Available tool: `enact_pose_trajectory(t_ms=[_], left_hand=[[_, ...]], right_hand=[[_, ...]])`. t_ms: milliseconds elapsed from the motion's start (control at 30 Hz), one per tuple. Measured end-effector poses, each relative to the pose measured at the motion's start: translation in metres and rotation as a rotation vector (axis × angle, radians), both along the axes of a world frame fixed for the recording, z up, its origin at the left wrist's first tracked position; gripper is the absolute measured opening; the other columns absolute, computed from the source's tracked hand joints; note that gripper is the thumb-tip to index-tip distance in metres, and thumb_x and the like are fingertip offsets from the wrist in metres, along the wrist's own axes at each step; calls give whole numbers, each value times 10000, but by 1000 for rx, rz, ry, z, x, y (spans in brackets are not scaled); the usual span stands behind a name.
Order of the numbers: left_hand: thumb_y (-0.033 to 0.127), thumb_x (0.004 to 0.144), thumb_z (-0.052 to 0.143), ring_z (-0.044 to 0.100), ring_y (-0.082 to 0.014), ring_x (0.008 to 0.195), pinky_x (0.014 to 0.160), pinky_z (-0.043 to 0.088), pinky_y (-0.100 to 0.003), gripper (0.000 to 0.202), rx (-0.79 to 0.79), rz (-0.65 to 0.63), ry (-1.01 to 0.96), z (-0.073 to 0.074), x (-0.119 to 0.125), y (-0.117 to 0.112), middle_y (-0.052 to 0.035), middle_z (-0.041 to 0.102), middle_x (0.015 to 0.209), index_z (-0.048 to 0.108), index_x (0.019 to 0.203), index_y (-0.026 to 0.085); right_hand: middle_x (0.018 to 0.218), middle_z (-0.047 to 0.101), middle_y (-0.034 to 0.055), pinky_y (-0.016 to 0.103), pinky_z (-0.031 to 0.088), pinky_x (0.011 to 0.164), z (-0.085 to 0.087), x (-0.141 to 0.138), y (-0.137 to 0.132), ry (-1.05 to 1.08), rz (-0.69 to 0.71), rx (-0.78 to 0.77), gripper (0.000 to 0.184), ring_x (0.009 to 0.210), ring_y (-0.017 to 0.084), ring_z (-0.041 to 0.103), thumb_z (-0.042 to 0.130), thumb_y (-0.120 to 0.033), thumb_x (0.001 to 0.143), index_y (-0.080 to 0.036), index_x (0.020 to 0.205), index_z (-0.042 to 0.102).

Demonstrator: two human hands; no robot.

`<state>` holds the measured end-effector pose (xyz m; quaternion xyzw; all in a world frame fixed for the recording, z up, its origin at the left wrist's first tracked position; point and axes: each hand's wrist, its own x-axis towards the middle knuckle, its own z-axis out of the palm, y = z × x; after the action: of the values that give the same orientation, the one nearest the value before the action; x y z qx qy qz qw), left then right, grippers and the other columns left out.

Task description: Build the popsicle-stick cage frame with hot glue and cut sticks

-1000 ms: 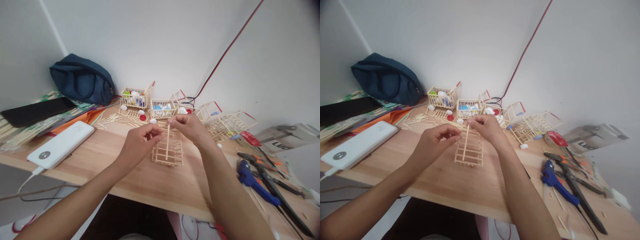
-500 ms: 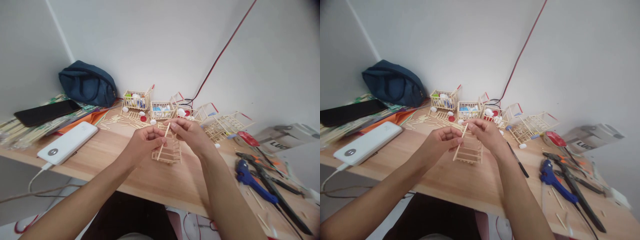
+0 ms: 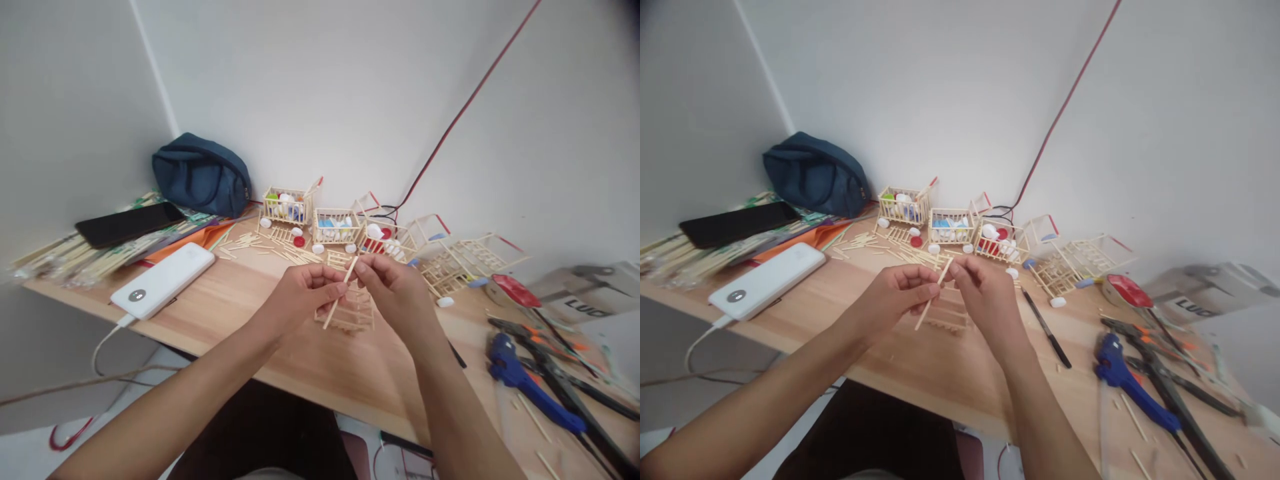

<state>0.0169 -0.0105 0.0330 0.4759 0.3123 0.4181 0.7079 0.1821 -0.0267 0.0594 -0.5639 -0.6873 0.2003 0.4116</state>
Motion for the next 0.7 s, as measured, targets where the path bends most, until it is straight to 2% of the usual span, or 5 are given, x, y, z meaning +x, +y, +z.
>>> enact_pose_trajectory(t_ms=[67, 167, 500, 700], left_hand=[[329, 683, 791, 459, -57, 530, 530, 337, -202, 272, 26, 7, -34, 0, 3, 0, 18, 620, 639, 646, 805, 133], [346, 687, 796, 445, -56, 539, 543, 320, -207, 281, 33, -17, -91, 1, 7, -1, 15, 613, 631, 653, 790, 127], [294, 743, 767, 389, -50, 566, 539, 283, -190, 218, -138, -313, -255, 0, 5, 3, 9, 533, 684, 666, 828, 119], [274, 744, 771, 353, -64, 555, 526, 287, -201, 196, -251, -409, -319, -2, 7, 0, 13, 483, 666, 663, 827, 133]], right_hand=[[656, 575, -14, 263, 348, 592, -1, -8, -4, -59, -88, 100, 226, 612, 136, 494, 489, -292, 916, -213, 729, 589], [662, 565, -14, 268, 344, 583, -3, -15, -7, -30, -116, 138, 222, 608, 142, 491, 460, -292, 930, -222, 735, 541], [650, 527, -21, 270, 393, 598, -9, -14, -10, 252, -28, 37, 254, 611, 136, 507, 465, -359, 948, -226, 733, 488], [663, 519, -30, 255, 398, 595, -12, -14, -14, 373, 36, 2, 246, 609, 120, 498, 452, -353, 963, -224, 756, 483]])
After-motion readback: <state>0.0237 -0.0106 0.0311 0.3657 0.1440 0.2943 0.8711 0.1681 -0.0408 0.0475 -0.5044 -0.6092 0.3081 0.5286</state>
